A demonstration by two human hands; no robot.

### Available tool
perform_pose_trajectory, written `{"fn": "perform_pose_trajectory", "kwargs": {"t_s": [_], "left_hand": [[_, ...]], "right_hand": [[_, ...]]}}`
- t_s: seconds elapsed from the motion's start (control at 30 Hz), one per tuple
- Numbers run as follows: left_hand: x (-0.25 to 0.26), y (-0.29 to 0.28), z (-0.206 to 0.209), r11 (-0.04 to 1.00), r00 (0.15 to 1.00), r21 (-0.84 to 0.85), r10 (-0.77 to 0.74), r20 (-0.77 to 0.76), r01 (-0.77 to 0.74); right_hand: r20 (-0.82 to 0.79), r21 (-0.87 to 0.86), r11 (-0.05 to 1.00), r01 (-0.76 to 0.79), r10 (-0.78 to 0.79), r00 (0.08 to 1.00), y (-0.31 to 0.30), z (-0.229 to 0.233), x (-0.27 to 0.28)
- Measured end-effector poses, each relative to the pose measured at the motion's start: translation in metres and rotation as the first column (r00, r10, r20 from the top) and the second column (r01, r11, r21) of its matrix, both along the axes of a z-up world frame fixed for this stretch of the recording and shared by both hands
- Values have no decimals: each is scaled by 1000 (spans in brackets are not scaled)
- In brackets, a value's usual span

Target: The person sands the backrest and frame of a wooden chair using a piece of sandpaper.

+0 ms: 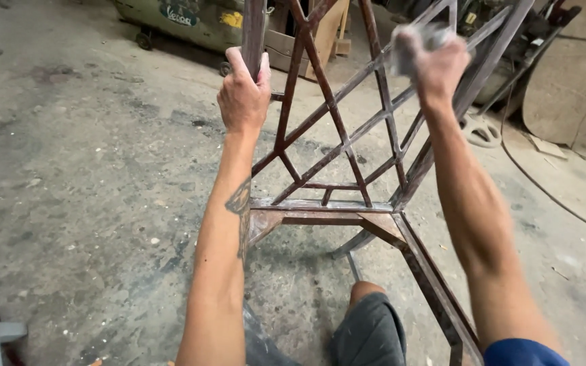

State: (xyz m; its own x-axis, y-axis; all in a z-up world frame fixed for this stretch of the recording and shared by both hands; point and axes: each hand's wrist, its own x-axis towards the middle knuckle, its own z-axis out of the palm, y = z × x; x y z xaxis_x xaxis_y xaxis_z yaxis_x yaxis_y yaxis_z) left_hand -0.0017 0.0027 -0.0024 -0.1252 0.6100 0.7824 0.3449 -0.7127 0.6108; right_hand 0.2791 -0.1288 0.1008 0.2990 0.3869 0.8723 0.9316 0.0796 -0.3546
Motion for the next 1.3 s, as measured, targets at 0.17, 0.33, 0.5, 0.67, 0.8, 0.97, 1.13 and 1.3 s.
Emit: {"fn": "perform_pose_trajectory", "kwargs": {"t_s": [0.17, 0.33, 0.5, 0.67, 0.8, 0.97, 1.13, 1.3], "left_hand": [[2, 3, -1, 1000, 1000, 11, -21, 10, 21], [2, 0, -1, 1000, 1000, 16, -6, 11, 6], [-1, 0, -1, 1000, 1000, -2, -16, 8, 16], [5, 2, -3, 1000, 1000, -14, 1, 12, -1], [2, 0, 0, 1000, 1000, -2, -27, 7, 27], [6, 2, -1, 1000, 1000, 13, -24, 14, 24], [6, -2, 0, 998, 999, -52, 46, -21, -47], [4, -2, 3, 999, 999, -24, 44, -19, -45]], "right_hand": [[-148, -164, 985, 56, -81, 986, 0, -5, -12], [-139, 60, 996, -65, 73, 988, -5, 8, -28], [-91, -39, 996, -85, 81, 992, -1, -7, -13], [-309, -123, 992, -16, -23, 951, -7, -3, -38], [-242, 39, 993, -108, 114, 964, -5, 11, -16], [-63, -79, 992, 95, -100, 993, 6, -13, -13], [-254, 167, 978, 124, -79, 964, 8, 25, 15], [-279, -140, 989, -51, 10, 960, -4, -27, -23]]}}
